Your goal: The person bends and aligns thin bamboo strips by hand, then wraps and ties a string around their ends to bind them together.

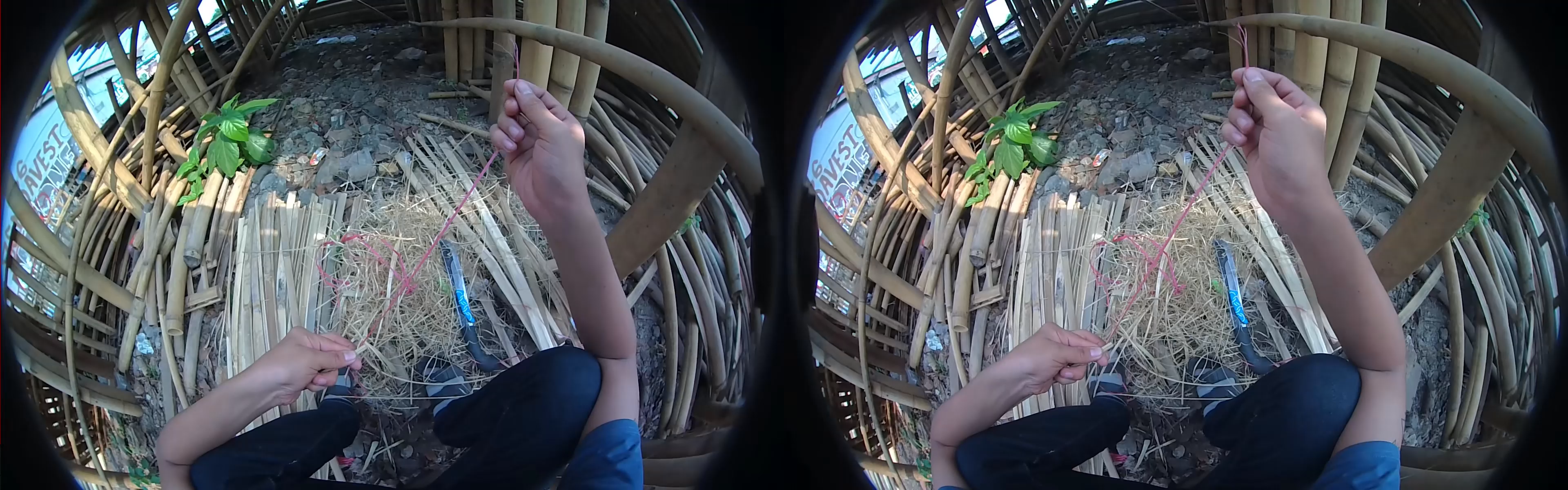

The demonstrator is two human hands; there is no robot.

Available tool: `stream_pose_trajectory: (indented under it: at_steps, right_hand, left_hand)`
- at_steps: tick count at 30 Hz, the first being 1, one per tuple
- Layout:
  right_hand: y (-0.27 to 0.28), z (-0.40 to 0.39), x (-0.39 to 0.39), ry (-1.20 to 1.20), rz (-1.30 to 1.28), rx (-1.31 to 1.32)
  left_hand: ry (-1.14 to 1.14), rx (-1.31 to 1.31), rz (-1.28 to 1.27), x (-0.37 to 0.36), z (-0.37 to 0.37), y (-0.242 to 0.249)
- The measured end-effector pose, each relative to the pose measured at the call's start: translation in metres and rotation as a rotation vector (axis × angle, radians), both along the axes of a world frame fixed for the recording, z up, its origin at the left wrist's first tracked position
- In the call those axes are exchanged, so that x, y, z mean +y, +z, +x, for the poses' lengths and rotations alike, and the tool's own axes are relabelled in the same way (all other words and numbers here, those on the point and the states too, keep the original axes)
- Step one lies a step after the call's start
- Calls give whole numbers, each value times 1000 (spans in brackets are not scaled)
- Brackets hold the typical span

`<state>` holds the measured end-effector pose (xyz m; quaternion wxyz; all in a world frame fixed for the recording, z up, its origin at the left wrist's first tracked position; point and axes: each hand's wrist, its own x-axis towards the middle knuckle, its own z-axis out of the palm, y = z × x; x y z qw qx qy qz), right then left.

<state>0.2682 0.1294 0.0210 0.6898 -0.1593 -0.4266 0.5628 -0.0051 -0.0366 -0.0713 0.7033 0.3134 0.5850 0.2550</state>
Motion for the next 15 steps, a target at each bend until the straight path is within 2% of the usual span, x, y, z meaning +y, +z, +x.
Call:
stream_pose_trajectory:
  at_steps: [5, 8, 10, 11, 13, 15]
  right_hand:
    - [3, 10, 1, -29, 39, 38]
    - [3, 12, 0, -118, 88, -54]
    - [3, 12, 0, -654, 223, -605]
    - [2, 14, 1, -637, 225, -608]
    - [-2, 17, 4, -1195, 672, -1034]
    - [-11, -1, -9, -1072, 637, -1018]
  left_hand:
    - [22, 9, -21, 1, 5, -1]
    - [54, -9, -4, 2, 3, -2]
    - [101, -20, 21, 2, 0, -1]
    - [101, 43, 110, 3, 0, 2]
    - [130, 104, 189, 5, -2, 8]
    - [111, 77, 209, 7, -4, 18]
